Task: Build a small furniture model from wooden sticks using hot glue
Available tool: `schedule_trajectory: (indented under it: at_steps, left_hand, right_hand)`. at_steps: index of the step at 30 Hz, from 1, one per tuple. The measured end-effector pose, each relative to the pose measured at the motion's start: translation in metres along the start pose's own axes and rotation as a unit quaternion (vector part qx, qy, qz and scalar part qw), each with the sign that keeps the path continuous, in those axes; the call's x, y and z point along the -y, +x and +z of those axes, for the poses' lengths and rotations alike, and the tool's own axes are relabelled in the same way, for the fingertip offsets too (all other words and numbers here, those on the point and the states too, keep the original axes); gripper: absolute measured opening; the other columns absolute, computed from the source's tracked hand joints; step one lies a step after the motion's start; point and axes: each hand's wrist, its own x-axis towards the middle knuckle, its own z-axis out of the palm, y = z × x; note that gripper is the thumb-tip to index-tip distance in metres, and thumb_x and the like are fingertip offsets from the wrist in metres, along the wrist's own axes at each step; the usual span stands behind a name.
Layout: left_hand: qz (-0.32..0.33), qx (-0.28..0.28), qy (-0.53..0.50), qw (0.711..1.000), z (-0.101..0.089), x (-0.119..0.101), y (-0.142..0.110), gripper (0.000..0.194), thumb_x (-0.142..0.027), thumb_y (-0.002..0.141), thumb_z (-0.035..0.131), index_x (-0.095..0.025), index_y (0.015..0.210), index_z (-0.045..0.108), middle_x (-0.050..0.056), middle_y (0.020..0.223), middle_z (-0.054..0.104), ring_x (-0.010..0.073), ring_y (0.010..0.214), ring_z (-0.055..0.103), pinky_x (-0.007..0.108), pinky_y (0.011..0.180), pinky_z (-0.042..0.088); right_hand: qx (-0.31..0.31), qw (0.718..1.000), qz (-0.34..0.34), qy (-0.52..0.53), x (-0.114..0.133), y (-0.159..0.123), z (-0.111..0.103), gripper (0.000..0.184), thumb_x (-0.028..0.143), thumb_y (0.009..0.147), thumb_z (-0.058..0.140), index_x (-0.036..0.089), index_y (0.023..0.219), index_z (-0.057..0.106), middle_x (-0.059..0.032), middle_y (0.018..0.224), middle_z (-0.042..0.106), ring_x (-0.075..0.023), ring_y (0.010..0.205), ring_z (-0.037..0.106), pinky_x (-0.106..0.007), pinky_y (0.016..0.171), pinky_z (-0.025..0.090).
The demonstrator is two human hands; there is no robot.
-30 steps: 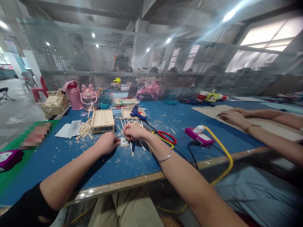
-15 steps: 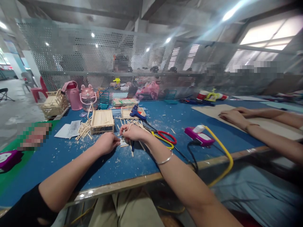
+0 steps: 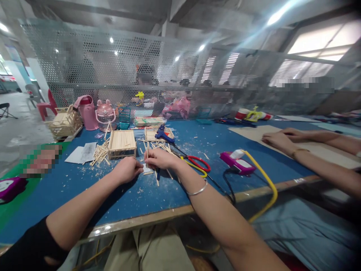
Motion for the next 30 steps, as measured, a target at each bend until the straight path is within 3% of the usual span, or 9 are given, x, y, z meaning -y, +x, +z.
schedule_trajectory:
  at_steps: [3, 6, 9, 14, 18, 30]
  left_hand:
    - [-0.008, -0.006, -0.004, 1.0, 0.0, -0.001, 0.0, 0.023, -0.03, 0.079, 0.05, -0.02, 0.079, 0.07, 0.005, 0.072, 0.063, 0.0155, 0.067, 0.055, 0.022, 0.059, 0.034]
    - [-0.004, -0.009, -0.01, 1.0, 0.0, 0.0, 0.001, 0.022, -0.029, 0.079, 0.05, -0.019, 0.079, 0.07, 0.005, 0.07, 0.063, 0.0151, 0.066, 0.055, 0.022, 0.058, 0.033]
    - [0.001, -0.008, -0.012, 1.0, 0.0, 0.0, 0.002, 0.022, -0.028, 0.079, 0.05, -0.019, 0.077, 0.07, 0.005, 0.068, 0.063, 0.0153, 0.065, 0.055, 0.022, 0.058, 0.032]
    - [-0.006, -0.005, -0.015, 1.0, -0.001, -0.001, 0.001, 0.021, -0.028, 0.078, 0.052, -0.019, 0.073, 0.07, 0.005, 0.067, 0.064, 0.016, 0.066, 0.055, 0.023, 0.057, 0.032]
    - [-0.01, -0.001, -0.024, 1.0, -0.003, -0.002, -0.001, 0.021, -0.027, 0.078, 0.051, -0.019, 0.08, 0.07, 0.006, 0.072, 0.065, 0.0163, 0.069, 0.056, 0.023, 0.06, 0.034]
    - [-0.01, 0.004, -0.02, 1.0, -0.001, -0.001, 0.0, 0.021, -0.027, 0.078, 0.051, -0.019, 0.076, 0.07, 0.005, 0.069, 0.065, 0.0148, 0.065, 0.056, 0.022, 0.057, 0.032]
  right_hand:
    - [-0.018, 0.995, -0.023, -0.097, 0.009, -0.006, -0.003, 0.013, 0.014, 0.077, 0.047, 0.012, 0.08, 0.06, -0.0012, 0.061, 0.059, -0.0096, 0.056, 0.05, -0.019, 0.055, 0.035]
    - [0.005, 0.99, -0.019, -0.142, 0.017, -0.013, -0.005, 0.015, 0.01, 0.07, 0.05, 0.013, 0.074, 0.064, -0.0016, 0.063, 0.062, -0.01, 0.058, 0.05, -0.018, 0.054, 0.034]
    - [0.026, 0.995, 0.012, -0.101, 0.017, -0.018, -0.005, 0.02, 0.007, 0.064, 0.048, 0.013, 0.071, 0.065, 0.0, 0.06, 0.061, -0.0093, 0.054, 0.05, -0.017, 0.049, 0.033]
    - [-0.032, 0.999, -0.025, -0.037, 0.009, -0.015, -0.003, 0.02, 0.008, 0.065, 0.046, 0.013, 0.075, 0.063, 0.0012, 0.063, 0.059, -0.0084, 0.059, 0.05, -0.017, 0.053, 0.035]
    - [-0.002, 1.0, -0.009, -0.028, 0.006, -0.014, -0.003, 0.012, 0.008, 0.063, 0.049, 0.013, 0.067, 0.059, 0.0032, 0.056, 0.055, -0.0076, 0.053, 0.047, -0.016, 0.049, 0.033]
    - [-0.021, 0.995, 0.0, -0.102, 0.016, -0.011, -0.003, 0.015, 0.007, 0.066, 0.051, 0.013, 0.069, 0.065, 0.0001, 0.059, 0.06, -0.0089, 0.055, 0.049, -0.017, 0.051, 0.033]
